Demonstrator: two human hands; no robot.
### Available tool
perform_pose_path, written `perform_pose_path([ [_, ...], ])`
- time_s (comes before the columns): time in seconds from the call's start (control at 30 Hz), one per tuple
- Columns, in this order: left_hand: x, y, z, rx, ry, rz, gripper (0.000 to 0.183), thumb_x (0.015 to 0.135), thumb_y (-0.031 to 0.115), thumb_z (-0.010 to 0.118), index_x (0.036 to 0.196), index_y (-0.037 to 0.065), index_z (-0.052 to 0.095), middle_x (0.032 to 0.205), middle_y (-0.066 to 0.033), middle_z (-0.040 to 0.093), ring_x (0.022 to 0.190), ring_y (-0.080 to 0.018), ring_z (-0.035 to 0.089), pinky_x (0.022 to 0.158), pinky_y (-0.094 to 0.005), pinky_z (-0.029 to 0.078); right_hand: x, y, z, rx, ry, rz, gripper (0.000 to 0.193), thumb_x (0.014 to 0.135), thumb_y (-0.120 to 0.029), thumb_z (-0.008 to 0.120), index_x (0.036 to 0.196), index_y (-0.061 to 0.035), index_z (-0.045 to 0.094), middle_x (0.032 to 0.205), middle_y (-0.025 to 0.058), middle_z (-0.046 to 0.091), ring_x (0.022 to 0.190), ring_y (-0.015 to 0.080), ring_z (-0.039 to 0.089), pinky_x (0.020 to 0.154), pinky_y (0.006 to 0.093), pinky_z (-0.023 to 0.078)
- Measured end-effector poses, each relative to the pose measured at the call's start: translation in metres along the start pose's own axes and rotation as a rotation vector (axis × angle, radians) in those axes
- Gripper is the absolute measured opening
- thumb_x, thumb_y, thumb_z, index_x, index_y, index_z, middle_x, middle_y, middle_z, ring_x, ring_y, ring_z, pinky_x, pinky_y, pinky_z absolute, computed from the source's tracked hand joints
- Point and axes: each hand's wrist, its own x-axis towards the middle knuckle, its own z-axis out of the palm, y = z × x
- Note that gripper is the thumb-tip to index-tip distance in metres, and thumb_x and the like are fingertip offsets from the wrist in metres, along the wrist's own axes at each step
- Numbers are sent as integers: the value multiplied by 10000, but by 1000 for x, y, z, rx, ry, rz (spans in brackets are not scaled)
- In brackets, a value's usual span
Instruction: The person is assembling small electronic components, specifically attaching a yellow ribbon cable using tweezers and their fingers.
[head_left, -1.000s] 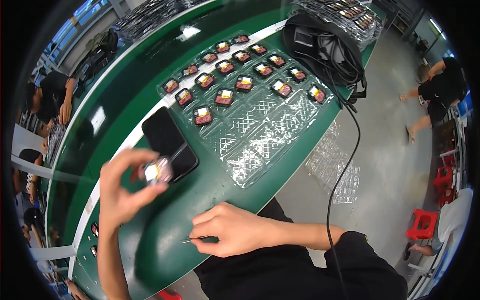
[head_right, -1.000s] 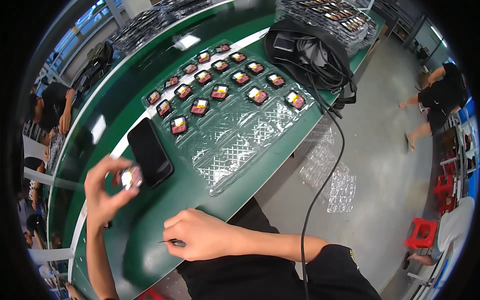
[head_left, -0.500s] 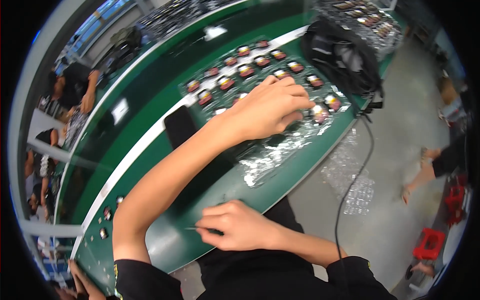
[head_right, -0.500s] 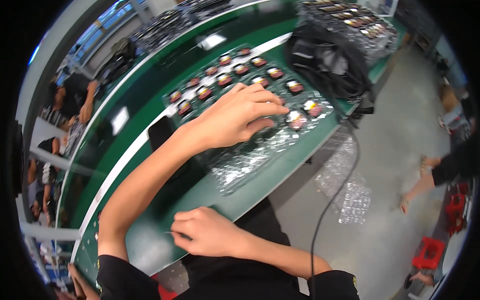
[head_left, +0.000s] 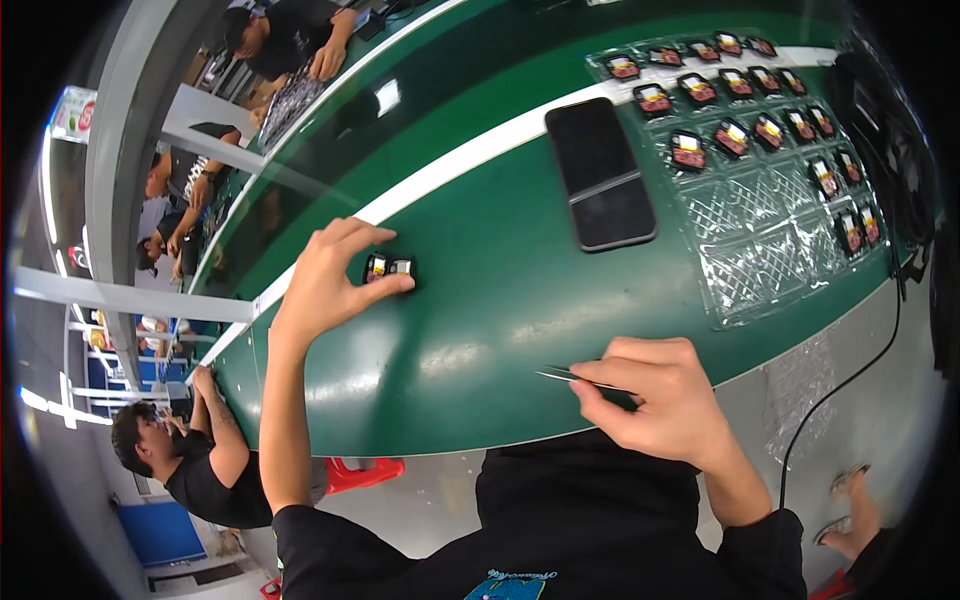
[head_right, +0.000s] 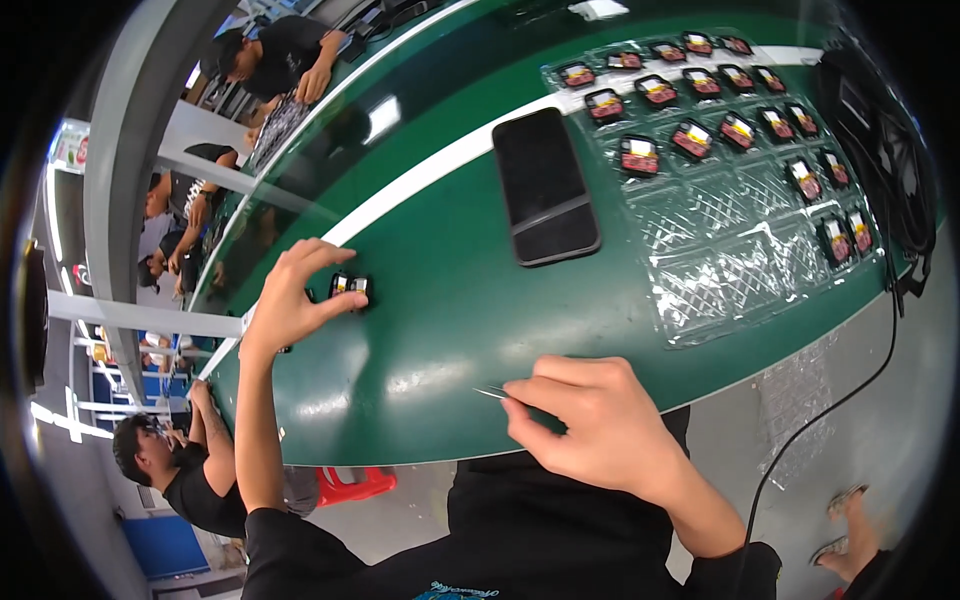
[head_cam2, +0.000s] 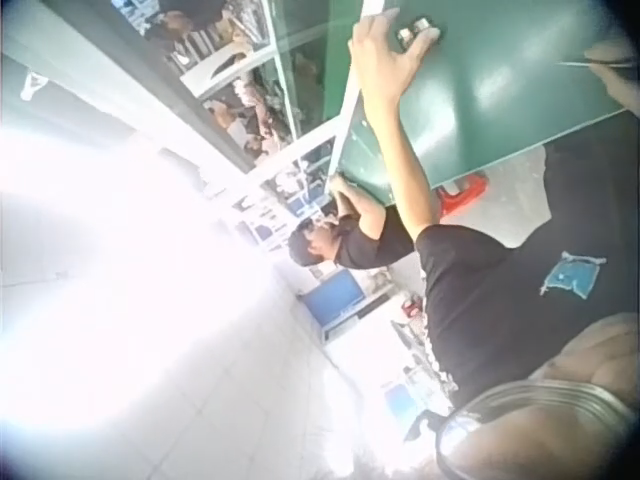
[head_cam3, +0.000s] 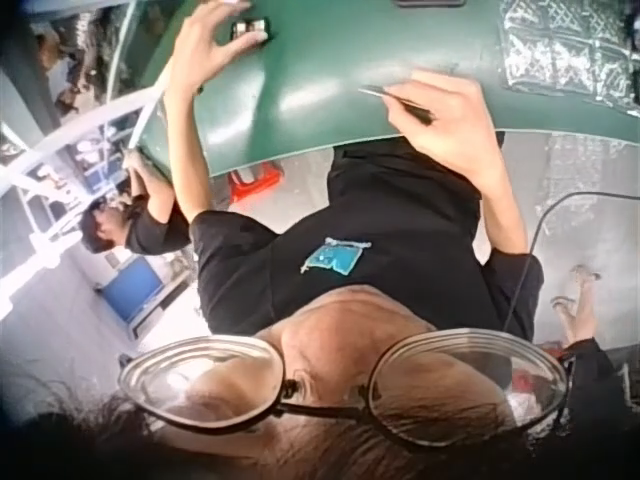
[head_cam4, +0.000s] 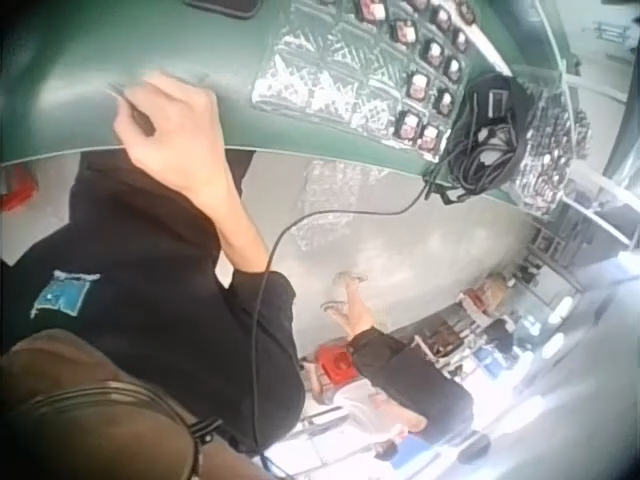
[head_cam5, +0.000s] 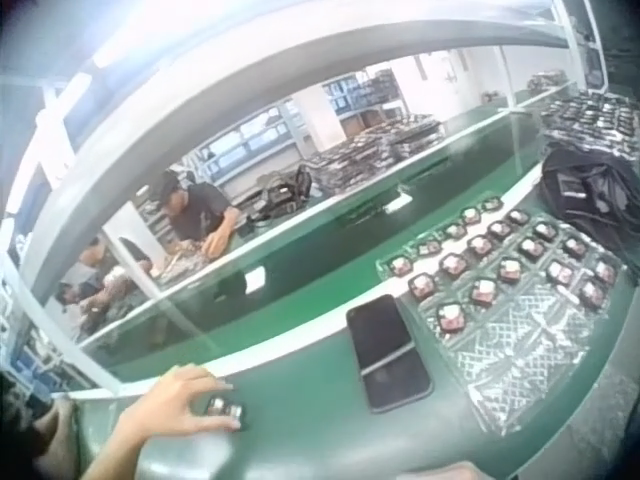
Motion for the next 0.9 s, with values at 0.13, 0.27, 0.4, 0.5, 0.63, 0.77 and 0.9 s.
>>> perform_pose_path([
  [0.13,-24,-2,9,-139,1,51,535,822,310,935,1270,57,786,1203,-103,712,1121,-334,646,1011,-439,507,4,-11,-1,-50,-53,62,148,826,4,843,972,-12,823,699,50,637,497,174,541,468,338,398],
  [0.27,-18,5,21,-234,36,173,613,762,286,968,1293,48,774,1192,-88,694,1098,-305,614,999,-423,493,7,-16,1,-101,-40,107,151,812,14,861,960,-2,838,671,32,643,469,106,496,445,303,344],
  [0.4,-13,40,30,-230,92,257,592,733,399,984,1129,22,757,1097,-78,708,977,-302,643,936,-421,487,10,-16,2,-88,-24,150,130,821,9,863,949,5,843,657,34,649,475,87,495,452,283,328],
  [0.5,-10,55,33,-294,134,273,604,715,396,991,1131,27,757,1094,-78,710,995,-300,654,938,-418,485,12,-16,1,-79,-12,177,140,822,13,863,961,4,850,659,36,655,482,75,498,454,275,320],
  [0.63,-22,42,52,-416,107,290,625,689,332,1010,1188,46,769,1112,-82,709,1022,-280,668,928,-400,489,12,-16,-3,-79,-36,193,148,821,20,864,968,3,855,662,36,662,489,64,503,457,264,308],
  [0.77,-26,43,57,-536,100,243,592,701,214,1008,1222,48,782,1131,-93,700,997,-257,669,856,-373,520,17,-18,-2,-64,-32,225,145,822,34,857,966,13,854,667,38,667,501,58,509,465,253,300],
  [0.9,-28,40,62,-605,106,213,600,689,186,1004,1226,39,781,1131,-99,700,967,-256,667,820,-364,536,27,-23,2,-60,-24,249,148,818,46,847,964,20,851,669,42,668,508,57,514,472,250,305],
])
